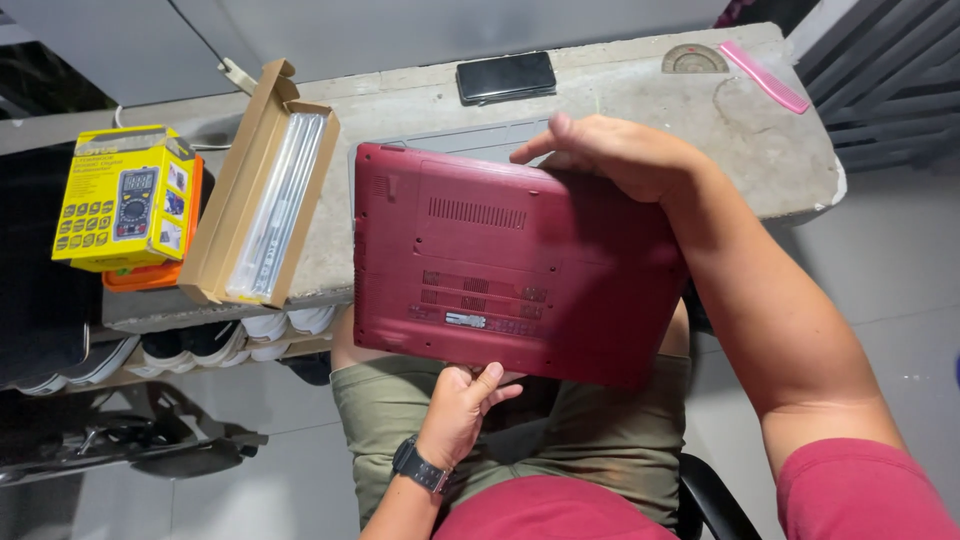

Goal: Unboxing a replacement electronic component and preparing a laptop for repair at a workbench.

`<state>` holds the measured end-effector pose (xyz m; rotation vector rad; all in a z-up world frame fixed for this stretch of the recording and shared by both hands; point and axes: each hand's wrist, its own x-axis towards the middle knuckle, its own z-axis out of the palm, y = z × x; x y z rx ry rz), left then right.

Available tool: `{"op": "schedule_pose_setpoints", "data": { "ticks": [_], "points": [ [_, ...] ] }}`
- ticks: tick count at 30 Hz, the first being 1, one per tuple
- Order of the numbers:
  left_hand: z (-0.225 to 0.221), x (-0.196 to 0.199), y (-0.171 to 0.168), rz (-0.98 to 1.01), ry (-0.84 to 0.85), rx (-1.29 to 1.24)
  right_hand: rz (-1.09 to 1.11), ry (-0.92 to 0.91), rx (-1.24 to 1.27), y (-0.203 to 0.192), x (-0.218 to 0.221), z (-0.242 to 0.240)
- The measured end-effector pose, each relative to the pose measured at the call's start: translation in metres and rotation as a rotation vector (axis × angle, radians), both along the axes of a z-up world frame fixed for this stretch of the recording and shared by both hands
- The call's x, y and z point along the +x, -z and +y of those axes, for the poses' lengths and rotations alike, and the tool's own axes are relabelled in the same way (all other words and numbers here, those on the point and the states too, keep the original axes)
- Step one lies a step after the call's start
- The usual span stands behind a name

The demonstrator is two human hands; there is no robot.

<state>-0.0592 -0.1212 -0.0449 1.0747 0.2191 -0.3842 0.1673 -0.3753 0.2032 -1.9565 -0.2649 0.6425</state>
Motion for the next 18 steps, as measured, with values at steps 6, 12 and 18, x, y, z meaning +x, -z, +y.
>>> {"op": "schedule_pose_setpoints", "data": {
  "ticks": [6,12,18],
  "points": [
    [0.000,0.000,0.004,-0.002,0.000,-0.005,0.339,0.054,0.229,0.014,0.021,-0.009],
    [-0.001,-0.001,0.002,0.006,0.002,0.007,0.419,0.005,0.321,0.014,0.023,-0.015],
    [-0.003,0.001,0.004,0.026,0.016,-0.106,0.367,-0.018,0.305,0.018,0.022,-0.021]
  ]
}}
